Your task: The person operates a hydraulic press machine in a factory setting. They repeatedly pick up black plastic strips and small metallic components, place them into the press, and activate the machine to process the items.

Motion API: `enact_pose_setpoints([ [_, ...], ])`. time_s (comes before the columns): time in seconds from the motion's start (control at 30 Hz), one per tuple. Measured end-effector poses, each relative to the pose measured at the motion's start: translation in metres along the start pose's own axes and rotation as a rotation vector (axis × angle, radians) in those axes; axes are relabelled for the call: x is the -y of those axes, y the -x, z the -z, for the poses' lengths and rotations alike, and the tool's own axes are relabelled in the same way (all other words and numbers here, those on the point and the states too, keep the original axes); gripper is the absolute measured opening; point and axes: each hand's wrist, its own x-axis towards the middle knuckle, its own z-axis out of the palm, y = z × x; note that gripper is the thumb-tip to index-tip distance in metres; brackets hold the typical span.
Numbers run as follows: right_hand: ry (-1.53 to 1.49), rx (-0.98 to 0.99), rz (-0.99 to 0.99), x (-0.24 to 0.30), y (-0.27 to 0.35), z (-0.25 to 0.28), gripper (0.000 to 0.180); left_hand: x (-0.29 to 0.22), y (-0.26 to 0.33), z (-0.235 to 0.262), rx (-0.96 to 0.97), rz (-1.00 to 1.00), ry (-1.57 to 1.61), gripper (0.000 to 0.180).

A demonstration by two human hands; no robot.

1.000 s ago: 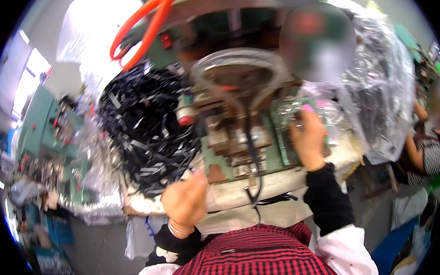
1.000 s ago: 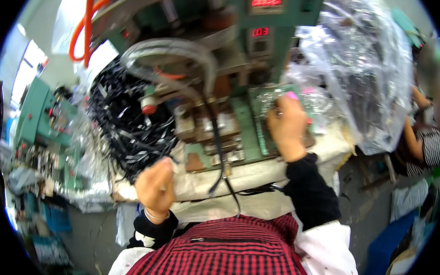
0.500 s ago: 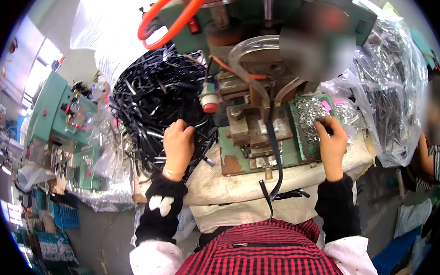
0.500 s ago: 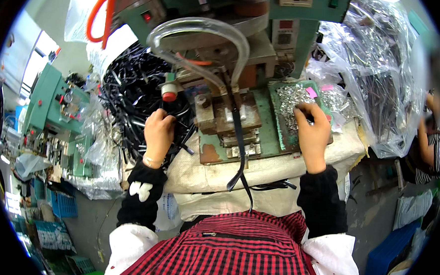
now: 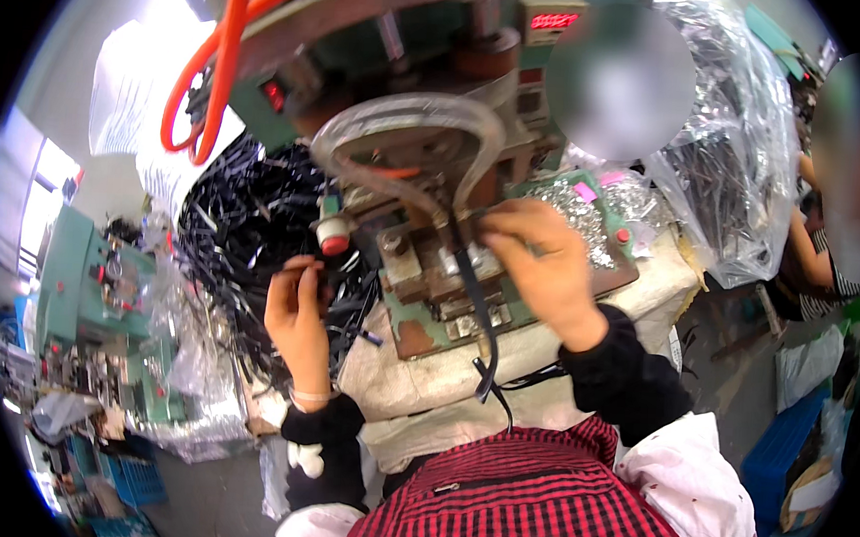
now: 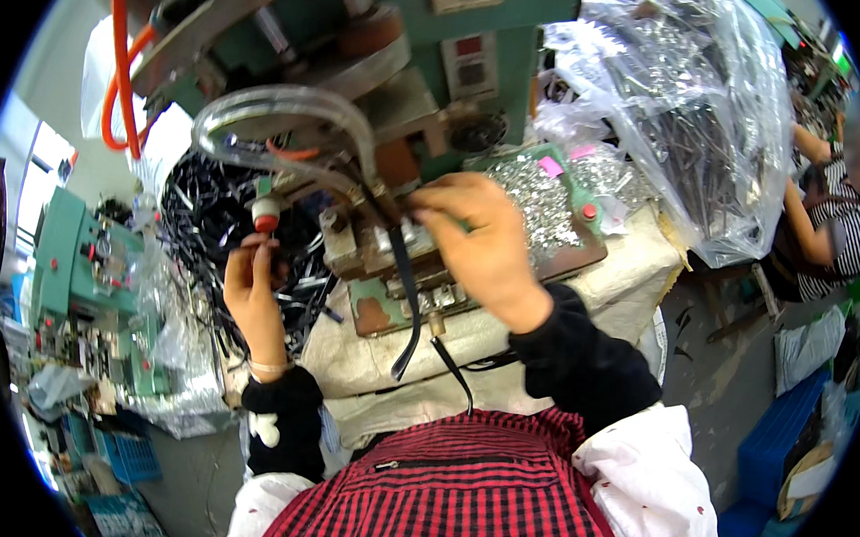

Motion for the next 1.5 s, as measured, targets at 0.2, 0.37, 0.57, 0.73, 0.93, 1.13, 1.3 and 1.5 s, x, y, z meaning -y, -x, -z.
enact_pose_setpoints([
  [0.2, -0.57, -0.035, -0.414, 0.016, 0.014, -0.027, 0.039, -0.042, 0.023, -0.017, -0.104, -0.103, 0.248, 0.012],
  [0.37, -0.797, -0.038, -0.539, 0.021, 0.01, -0.033, 0.041, -0.11, -0.005, -0.059, 0.009, -0.349, 0.15, 0.011],
  [0.57, -0.608, -0.116, -0.424, 0.007, 0.0, -0.029, 0.043, -0.114, -0.011, -0.059, 0.014, -0.363, 0.164, 0.011],
  [0.73, -0.747, -0.065, -0.515, 0.023, 0.008, -0.034, 0.041, -0.115, -0.013, -0.055, 0.038, -0.35, 0.151, 0.012],
  [0.93, -0.546, -0.171, -0.396, 0.006, -0.003, -0.031, 0.043, -0.117, -0.013, -0.058, 0.049, -0.343, 0.153, 0.012],
  [1.13, -0.651, -0.073, -0.449, 0.017, 0.007, -0.033, 0.044, -0.117, -0.013, -0.058, 0.032, -0.348, 0.162, 0.014],
  [1.3, -0.664, -0.109, -0.458, 0.01, 0.005, -0.033, 0.043, -0.117, -0.013, -0.057, 0.05, -0.344, 0.128, 0.014],
  [1.5, -0.541, -0.088, -0.33, 0.014, 0.017, -0.022, 0.044, -0.116, -0.013, -0.06, 0.035, -0.386, 0.113, 0.014],
])
